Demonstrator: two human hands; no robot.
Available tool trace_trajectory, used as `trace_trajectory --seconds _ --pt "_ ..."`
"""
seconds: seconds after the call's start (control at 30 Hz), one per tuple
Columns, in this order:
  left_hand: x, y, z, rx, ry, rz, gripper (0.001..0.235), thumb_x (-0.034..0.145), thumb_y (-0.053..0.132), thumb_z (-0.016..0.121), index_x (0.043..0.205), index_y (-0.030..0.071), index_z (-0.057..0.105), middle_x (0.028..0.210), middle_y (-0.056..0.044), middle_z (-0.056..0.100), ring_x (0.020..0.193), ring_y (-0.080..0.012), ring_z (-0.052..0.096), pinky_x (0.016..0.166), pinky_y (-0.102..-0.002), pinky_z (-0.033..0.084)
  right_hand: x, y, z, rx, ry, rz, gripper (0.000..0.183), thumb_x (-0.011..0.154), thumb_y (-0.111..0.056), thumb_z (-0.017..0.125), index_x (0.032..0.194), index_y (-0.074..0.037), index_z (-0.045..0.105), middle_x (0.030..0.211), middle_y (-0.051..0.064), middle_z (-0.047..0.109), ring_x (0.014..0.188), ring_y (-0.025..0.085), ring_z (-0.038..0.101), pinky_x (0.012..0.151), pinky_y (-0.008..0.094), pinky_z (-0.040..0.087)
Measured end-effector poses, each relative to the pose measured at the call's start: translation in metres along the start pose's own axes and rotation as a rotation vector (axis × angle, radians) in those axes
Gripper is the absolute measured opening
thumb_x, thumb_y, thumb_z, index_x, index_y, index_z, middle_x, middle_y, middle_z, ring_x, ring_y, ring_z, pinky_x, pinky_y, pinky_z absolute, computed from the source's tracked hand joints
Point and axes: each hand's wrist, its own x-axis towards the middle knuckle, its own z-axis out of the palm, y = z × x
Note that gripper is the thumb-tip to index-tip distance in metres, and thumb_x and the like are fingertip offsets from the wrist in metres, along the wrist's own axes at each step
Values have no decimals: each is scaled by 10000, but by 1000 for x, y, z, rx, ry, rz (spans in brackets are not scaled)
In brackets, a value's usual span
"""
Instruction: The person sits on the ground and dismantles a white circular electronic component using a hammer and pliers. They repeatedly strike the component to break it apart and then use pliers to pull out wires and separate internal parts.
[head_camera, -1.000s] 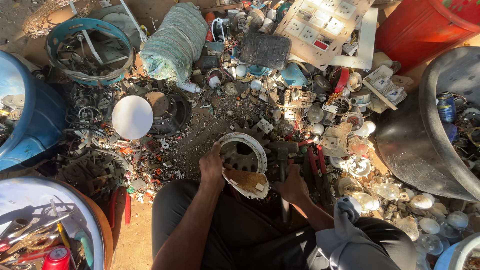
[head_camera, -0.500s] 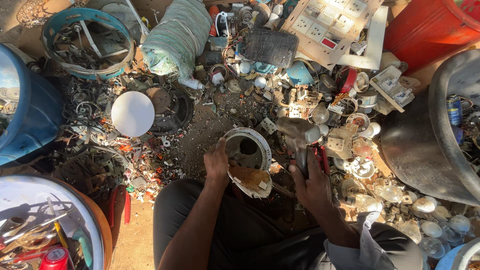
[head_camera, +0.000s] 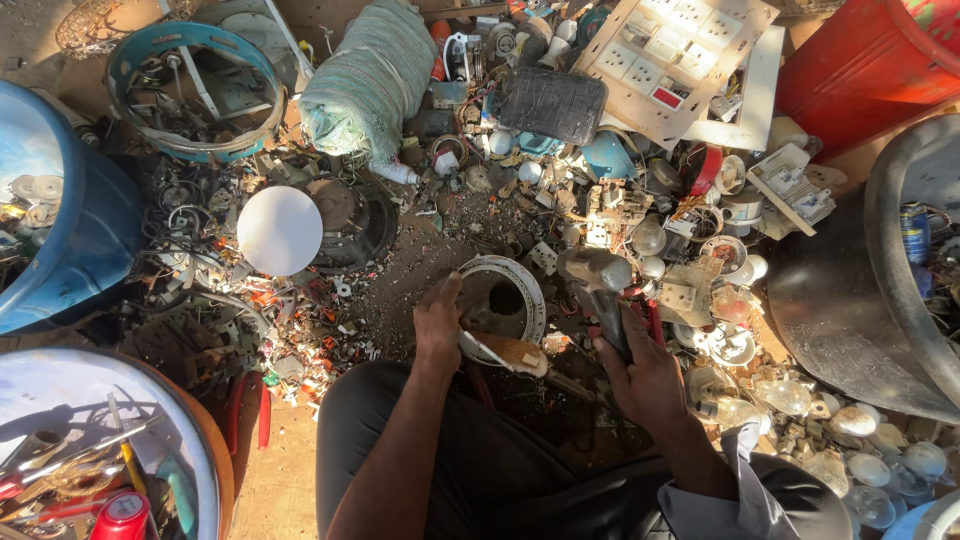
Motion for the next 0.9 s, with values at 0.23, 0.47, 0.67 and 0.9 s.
trace_trajectory --seconds 0.23,0.47,0.67,0.9 --pt "13 -15 -3 165 42 96 376 979 337 585 1157 30 709 790 -28 496 601 -162 487 580 -401 519 14 -3 24 -30 -171 174 624 986 -292 648 1523 -61 428 906 187 760 701 285 761 654 431 573" --pt "13 -11 -4 -6 137 -33 372 964 328 640 955 -36 718 720 -36 482 668 -176 406 652 -417 375 16 -6 22 69 -244 371 607 973 -289 605 1531 -122 433 814 170 752 577 271 737 569 423 558" --pt "7 1 1 -64 165 -113 340 939 318 668 961 -16 732 728 -22 484 684 -175 418 637 -406 374 13 5 35 -148 -286 178 666 990 -289 624 1555 -51 366 843 190 741 642 301 733 590 452 563" --pt "2 5 5 -111 152 -112 417 965 305 647 1206 -25 734 806 -68 571 737 -194 517 697 -426 477 13 17 36 110 -308 420 588 984 -307 612 1517 -114 458 725 123 714 556 204 693 542 409 527"
